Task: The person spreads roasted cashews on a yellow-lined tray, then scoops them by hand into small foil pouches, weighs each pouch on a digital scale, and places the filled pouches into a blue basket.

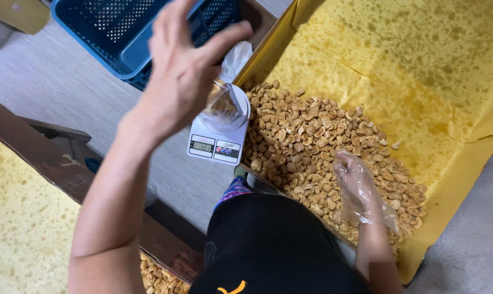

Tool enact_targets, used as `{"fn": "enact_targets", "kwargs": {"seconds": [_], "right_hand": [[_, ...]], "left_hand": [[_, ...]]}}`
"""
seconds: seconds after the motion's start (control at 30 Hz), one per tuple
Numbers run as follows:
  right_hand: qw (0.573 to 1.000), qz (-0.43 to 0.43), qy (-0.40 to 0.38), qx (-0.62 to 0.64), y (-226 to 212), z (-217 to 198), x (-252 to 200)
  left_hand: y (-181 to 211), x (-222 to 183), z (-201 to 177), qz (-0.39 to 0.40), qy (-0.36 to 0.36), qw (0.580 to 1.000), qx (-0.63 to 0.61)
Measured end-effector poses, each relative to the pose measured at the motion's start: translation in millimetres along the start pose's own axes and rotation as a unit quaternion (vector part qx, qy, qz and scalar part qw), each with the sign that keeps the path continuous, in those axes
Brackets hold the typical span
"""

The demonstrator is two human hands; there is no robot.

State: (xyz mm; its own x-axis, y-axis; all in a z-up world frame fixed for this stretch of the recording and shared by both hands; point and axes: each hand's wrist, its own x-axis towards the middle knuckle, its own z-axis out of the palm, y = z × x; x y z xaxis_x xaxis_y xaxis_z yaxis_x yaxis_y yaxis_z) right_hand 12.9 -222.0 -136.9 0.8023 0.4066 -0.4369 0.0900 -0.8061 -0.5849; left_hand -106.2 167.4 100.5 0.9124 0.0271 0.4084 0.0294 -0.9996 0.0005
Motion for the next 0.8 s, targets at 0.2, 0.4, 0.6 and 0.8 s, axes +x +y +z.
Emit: {"fn": "enact_targets", "kwargs": {"seconds": [0.2, 0.4, 0.6, 0.8], "right_hand": [[0.999, 0.002, 0.001, -0.037, 5.6, -4.9, -5.4], [0.990, 0.113, -0.043, 0.071, -24.2, -3.9, -7.2], [0.909, 0.046, -0.150, 0.386, -88.5, 5.0, -30.9], [0.678, -0.166, -0.138, 0.703, -148.1, 13.2, -0.4]], "left_hand": [[-34.1, -12.1, -4.1, -0.143, -0.247, 0.938, -0.198], [-48.6, -26.2, 55.1, -0.007, -0.255, 0.957, -0.141], [-55.5, 4.0, 93.6, -0.030, -0.058, 0.933, -0.355], [-38.0, 83.5, 94.0, -0.078, -0.044, 0.910, -0.404]]}}
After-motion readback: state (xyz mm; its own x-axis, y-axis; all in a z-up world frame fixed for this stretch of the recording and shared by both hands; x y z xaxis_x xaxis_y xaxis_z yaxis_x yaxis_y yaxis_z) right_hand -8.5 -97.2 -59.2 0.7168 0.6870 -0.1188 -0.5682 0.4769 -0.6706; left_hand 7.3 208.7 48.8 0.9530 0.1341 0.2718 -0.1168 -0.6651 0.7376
